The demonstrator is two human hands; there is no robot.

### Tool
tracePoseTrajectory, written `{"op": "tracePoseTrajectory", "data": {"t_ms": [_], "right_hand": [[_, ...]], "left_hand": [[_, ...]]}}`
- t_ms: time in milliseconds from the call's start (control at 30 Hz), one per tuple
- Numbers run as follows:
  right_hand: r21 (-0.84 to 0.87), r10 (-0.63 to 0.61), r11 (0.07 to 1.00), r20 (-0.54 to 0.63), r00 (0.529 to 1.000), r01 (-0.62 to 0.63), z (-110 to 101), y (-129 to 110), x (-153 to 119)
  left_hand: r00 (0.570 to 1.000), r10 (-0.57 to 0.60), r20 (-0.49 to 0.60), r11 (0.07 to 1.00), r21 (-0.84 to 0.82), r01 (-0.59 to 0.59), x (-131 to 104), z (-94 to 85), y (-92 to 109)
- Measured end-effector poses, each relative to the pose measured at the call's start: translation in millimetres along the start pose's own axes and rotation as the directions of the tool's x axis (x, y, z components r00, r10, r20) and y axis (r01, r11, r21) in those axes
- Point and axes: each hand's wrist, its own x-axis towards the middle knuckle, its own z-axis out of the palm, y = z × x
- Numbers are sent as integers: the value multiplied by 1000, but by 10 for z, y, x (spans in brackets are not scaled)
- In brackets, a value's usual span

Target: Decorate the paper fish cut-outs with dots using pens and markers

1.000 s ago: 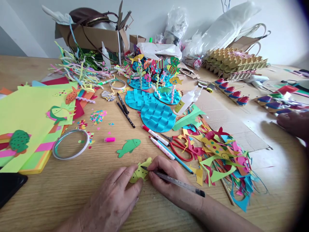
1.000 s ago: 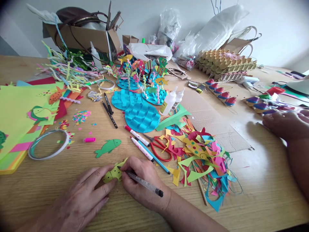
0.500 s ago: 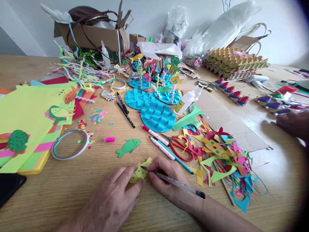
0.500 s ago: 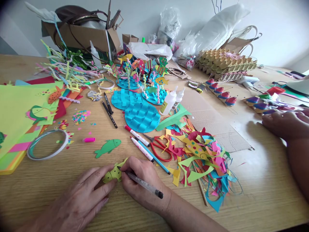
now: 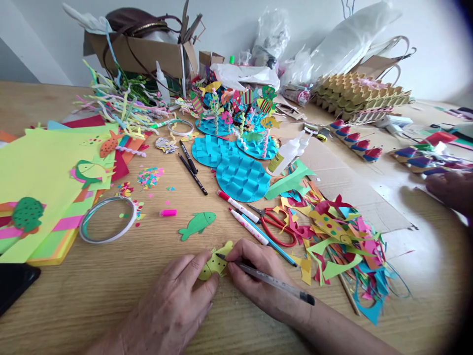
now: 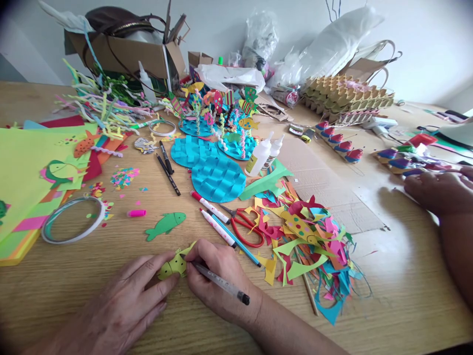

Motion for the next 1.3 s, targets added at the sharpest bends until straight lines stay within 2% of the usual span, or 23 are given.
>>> {"op": "tracePoseTrajectory", "data": {"t_ms": [433,633,833,933,1100,1200,1233,1300], "right_hand": [[68,4,998,-41,999,-2,-32,14,-14],[-105,-127,988,-140,982,113,-199,-66,-54],[-292,-206,938,-37,978,187,-529,-217,-36],[-355,-218,911,12,976,208,-607,-206,72],[-429,-356,826,104,929,365,-522,-89,280],[-437,-429,781,144,892,446,-428,-63,301],[-424,-430,787,144,891,448,-404,-74,286],[-357,-369,851,114,922,385,-372,-119,233]], "left_hand": [[1000,-20,-1,999,-25,20,-15,2,-9],[1000,-24,-4,999,-26,24,-17,14,-8],[1000,-15,-8,999,-28,15,-80,55,-14],[1000,-27,13,998,-58,28,-90,61,-14],[999,-32,3,997,-63,32,-56,37,-10],[999,-34,15,998,-53,35,-42,24,-16],[999,-32,13,998,-52,33,-40,21,-19],[1000,-23,-2,998,-51,22,-38,13,-26]]}}
